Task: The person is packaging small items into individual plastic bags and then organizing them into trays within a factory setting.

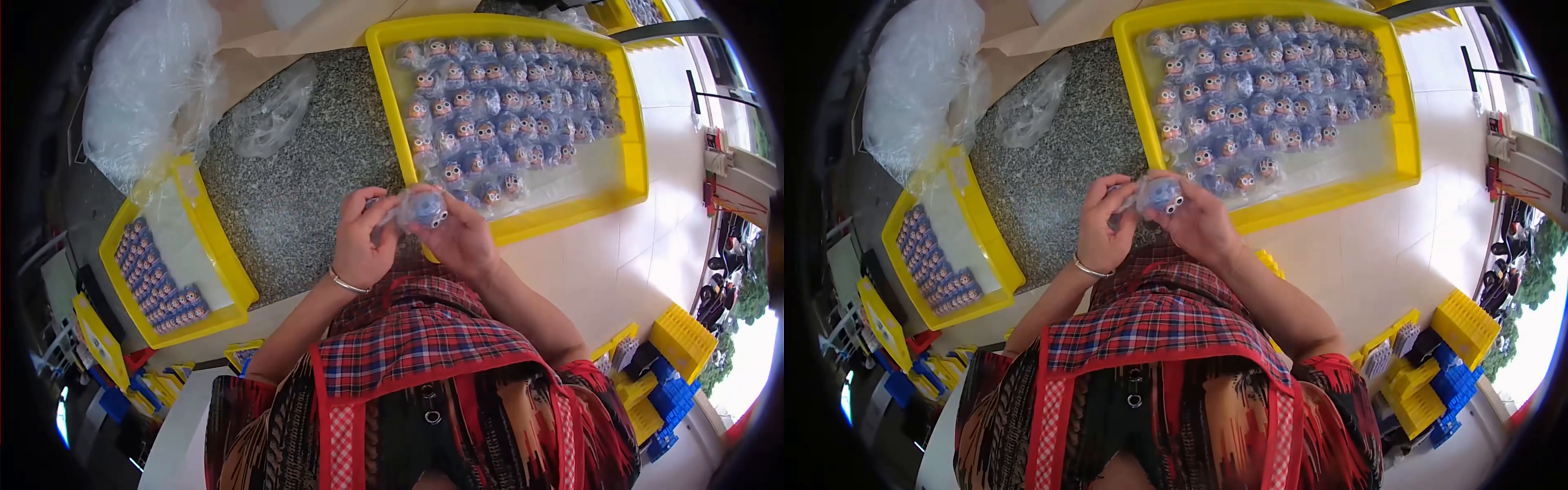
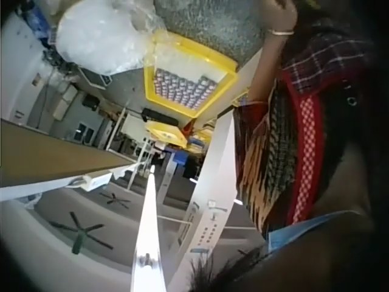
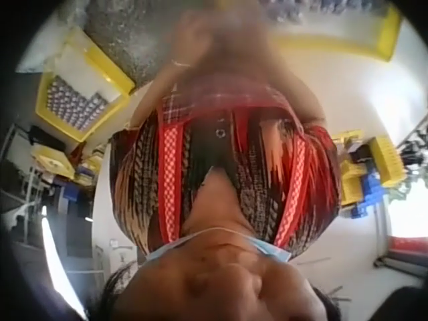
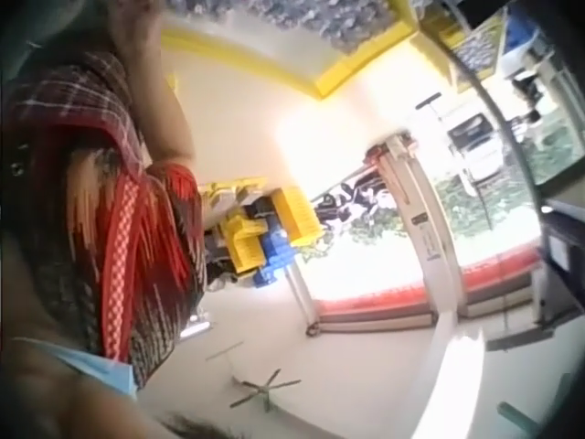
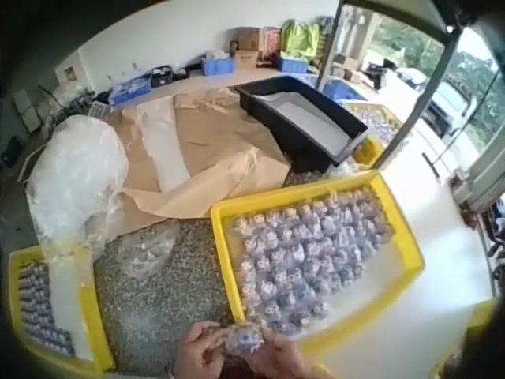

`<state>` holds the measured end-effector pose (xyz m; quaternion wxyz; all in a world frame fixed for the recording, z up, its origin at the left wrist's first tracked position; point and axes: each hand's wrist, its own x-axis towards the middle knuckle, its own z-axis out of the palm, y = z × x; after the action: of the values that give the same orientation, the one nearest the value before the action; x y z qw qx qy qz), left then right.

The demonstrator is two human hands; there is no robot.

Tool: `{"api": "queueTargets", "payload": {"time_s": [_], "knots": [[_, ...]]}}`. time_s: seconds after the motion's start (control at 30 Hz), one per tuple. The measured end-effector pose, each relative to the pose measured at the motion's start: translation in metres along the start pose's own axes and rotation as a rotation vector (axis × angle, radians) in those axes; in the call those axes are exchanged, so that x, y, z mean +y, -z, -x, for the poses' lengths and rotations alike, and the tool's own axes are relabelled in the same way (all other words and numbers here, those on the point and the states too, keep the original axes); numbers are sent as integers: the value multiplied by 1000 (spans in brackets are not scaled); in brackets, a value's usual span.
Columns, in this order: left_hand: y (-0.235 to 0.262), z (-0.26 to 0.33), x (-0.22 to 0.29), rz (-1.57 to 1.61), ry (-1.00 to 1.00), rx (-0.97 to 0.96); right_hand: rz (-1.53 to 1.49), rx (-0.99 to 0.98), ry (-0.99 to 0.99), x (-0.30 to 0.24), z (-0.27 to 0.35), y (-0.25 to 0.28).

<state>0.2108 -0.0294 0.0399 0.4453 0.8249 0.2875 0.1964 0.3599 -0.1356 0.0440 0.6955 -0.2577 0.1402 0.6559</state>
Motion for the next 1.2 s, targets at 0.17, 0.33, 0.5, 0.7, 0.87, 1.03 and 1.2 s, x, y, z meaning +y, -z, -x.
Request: {"api": "queueTargets", "payload": {"time_s": [0.17,0.33,0.5,0.7,0.87,1.03,1.2], "knots": [[-110,-69,38,388,61,-214,138,73,351,-98,51,39],[-218,-120,53,165,-59,-322,665,518,455,-174,61,117],[-262,-133,48,-168,-386,-232,1602,738,176,-209,54,140],[-266,-117,46,-533,-427,-291,2236,765,151,-202,44,131],[-240,-66,58,-286,-340,-207,2443,898,298,-155,70,115],[-56,-96,47,76,-331,82,2486,816,539,-128,74,70],[145,-119,-101,-212,89,825,2434,513,787,-101,61,26]]}}
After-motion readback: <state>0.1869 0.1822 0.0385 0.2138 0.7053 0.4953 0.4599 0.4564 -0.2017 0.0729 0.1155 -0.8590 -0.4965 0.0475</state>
